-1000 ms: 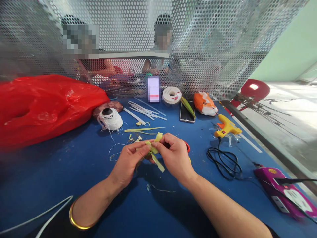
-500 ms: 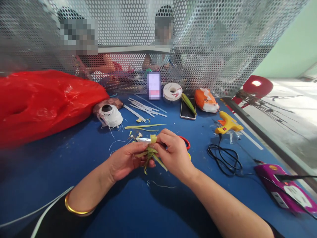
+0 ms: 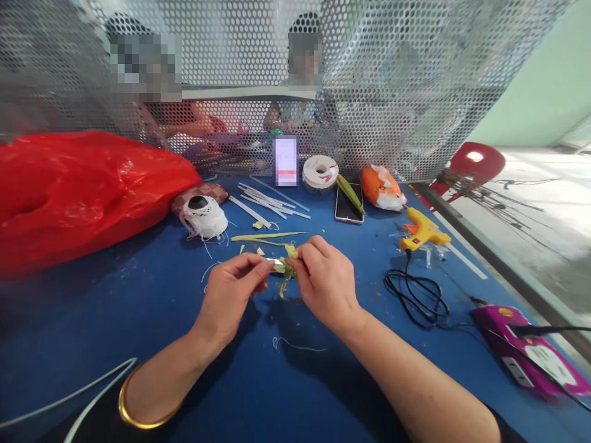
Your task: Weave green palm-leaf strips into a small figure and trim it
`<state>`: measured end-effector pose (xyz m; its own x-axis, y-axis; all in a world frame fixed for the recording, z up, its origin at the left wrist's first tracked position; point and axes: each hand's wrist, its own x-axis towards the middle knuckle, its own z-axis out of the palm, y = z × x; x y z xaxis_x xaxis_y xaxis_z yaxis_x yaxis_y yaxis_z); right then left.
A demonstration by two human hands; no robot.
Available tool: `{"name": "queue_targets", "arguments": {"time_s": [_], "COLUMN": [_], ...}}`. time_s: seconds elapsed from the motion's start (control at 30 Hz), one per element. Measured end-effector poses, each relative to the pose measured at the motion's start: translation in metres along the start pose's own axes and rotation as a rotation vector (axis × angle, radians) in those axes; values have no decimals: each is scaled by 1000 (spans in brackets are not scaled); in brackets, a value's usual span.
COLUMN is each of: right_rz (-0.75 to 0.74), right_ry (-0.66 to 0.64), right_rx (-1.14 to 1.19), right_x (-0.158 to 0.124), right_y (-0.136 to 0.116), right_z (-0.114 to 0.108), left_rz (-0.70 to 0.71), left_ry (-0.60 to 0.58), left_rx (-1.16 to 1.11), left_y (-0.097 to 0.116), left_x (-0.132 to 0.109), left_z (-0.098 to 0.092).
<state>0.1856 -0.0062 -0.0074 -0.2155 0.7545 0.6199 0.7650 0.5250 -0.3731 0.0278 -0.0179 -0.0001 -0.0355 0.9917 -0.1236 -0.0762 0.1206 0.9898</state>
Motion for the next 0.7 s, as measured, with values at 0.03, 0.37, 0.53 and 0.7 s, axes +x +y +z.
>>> {"name": "queue_targets", "arguments": {"time_s": [0.03,0.37,0.53,0.7], "right_rz": [-57,-544,-602,-599], "right_ry": [29,167,121,119], "right_rx": [-53,-236,-241,-139], "right_x": [-1,-8,-8,-8], "right_y": [-1,0,-1,-5], "right_z": [-1,-11,-15,-16], "left_rz": [-86,-288,-259,-227], "left_ry": [-114,-379,-383,-347], "left_rx": [-37,-498,-502,-507], "left_y": [0,-8,-7,-9], "left_x": [-2,0,-1,0], "left_z": [0,-3,-2,-1]}}
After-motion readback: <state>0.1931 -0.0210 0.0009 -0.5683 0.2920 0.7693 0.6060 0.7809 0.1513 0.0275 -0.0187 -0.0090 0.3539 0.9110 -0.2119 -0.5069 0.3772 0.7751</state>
